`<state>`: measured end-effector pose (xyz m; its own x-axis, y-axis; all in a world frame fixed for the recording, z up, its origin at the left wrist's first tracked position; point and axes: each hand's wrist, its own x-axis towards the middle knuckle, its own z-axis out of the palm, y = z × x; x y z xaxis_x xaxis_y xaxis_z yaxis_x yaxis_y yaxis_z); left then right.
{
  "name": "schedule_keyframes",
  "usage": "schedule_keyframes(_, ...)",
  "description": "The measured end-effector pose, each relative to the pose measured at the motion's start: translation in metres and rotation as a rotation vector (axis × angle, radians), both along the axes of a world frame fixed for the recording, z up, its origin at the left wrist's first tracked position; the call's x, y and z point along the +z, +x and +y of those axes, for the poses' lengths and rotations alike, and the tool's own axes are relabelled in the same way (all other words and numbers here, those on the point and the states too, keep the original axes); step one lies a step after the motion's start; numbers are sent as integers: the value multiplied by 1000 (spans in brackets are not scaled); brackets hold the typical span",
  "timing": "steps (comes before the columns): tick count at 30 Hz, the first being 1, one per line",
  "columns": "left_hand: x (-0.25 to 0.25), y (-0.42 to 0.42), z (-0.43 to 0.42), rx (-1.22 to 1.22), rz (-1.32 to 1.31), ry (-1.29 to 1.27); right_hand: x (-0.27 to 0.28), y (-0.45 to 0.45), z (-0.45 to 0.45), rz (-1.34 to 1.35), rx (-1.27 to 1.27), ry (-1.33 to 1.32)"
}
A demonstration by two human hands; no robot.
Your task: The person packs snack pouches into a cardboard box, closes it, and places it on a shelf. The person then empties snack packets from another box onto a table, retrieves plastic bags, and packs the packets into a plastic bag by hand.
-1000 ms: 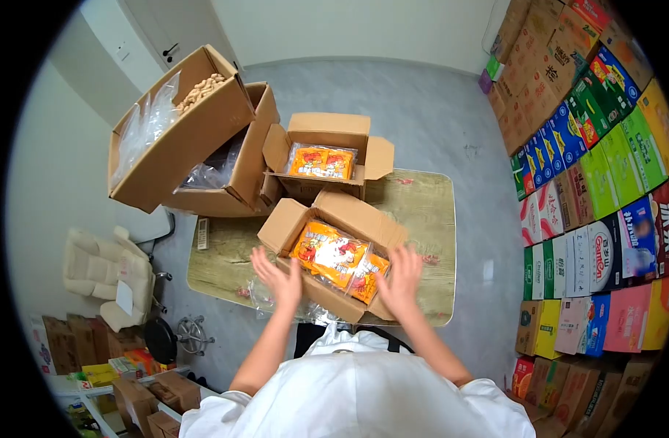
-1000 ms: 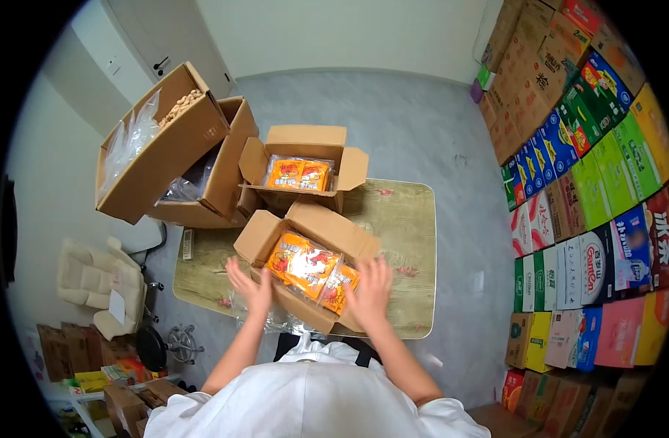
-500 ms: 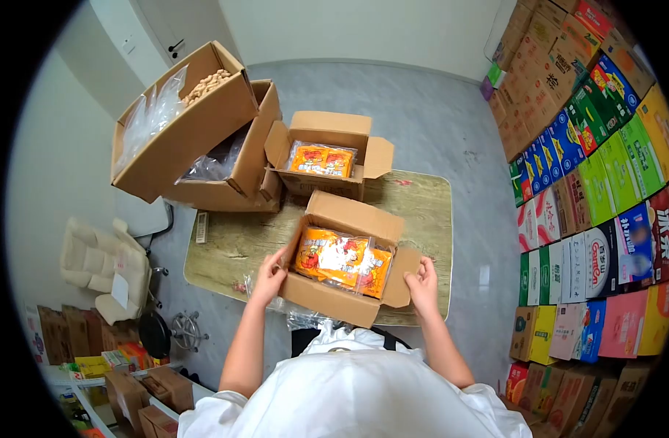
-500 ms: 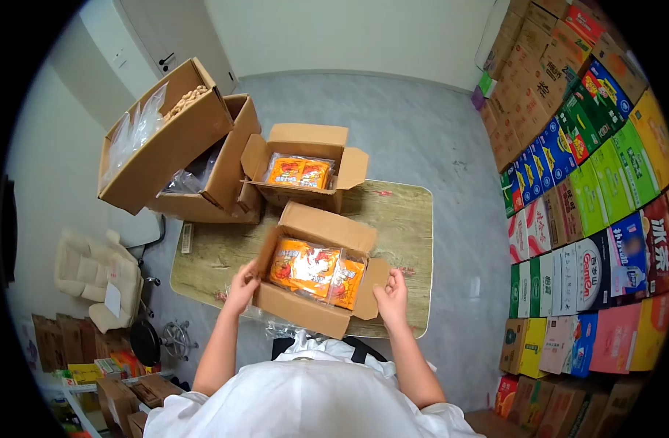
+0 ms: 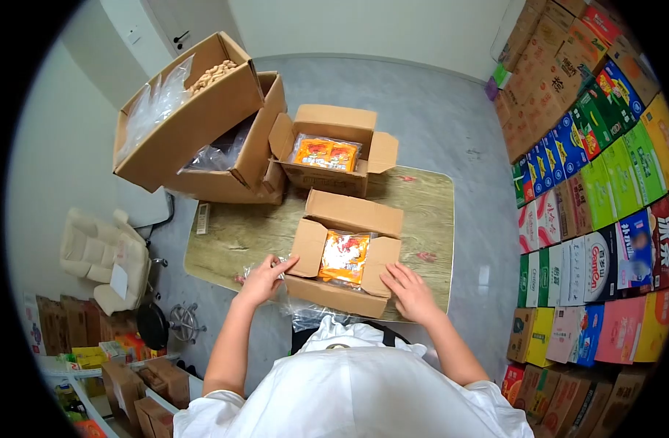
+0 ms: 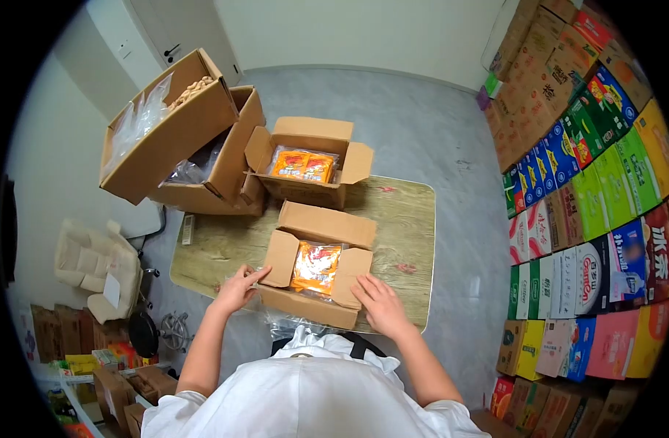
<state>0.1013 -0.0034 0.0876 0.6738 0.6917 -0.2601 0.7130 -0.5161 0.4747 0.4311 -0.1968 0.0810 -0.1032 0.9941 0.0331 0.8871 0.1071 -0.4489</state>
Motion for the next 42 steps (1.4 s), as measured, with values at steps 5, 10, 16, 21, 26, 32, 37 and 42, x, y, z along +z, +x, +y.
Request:
schedule_keyframes(5, -13, -1, 7, -26, -77, -7, -13, -7, -3, -7, -26, 34)
schedule_keyframes(10, -27, -8, 19, -13, -160, -99, -29, -14, -7, 152, -113, 45)
schedule_keyframes(16, -34, -9, 25, 36, -327, -355, -31, -15, -7, 209, -132, 71)
schedule_keyframes(21, -39, -6, 23, 99, -501, -426, -37, -16, -3, 267, -181, 102)
schedule_keyframes(26, -63, 9, 22, 309, -701, -524, -40, -22, 7, 350, -261, 206)
schedule_keyframes(32, -71, 38, 18, 449, -815, -380, -48, -28, 16, 633, -487, 219)
schedule_keyframes(37, -69, 41, 20, 400, -779, -442, -58, -21, 31, 713, -551, 189)
schedule_keyframes(42, -70, 42, 26, 424, -820, -536, -69, 5, 77, 904, -537, 219)
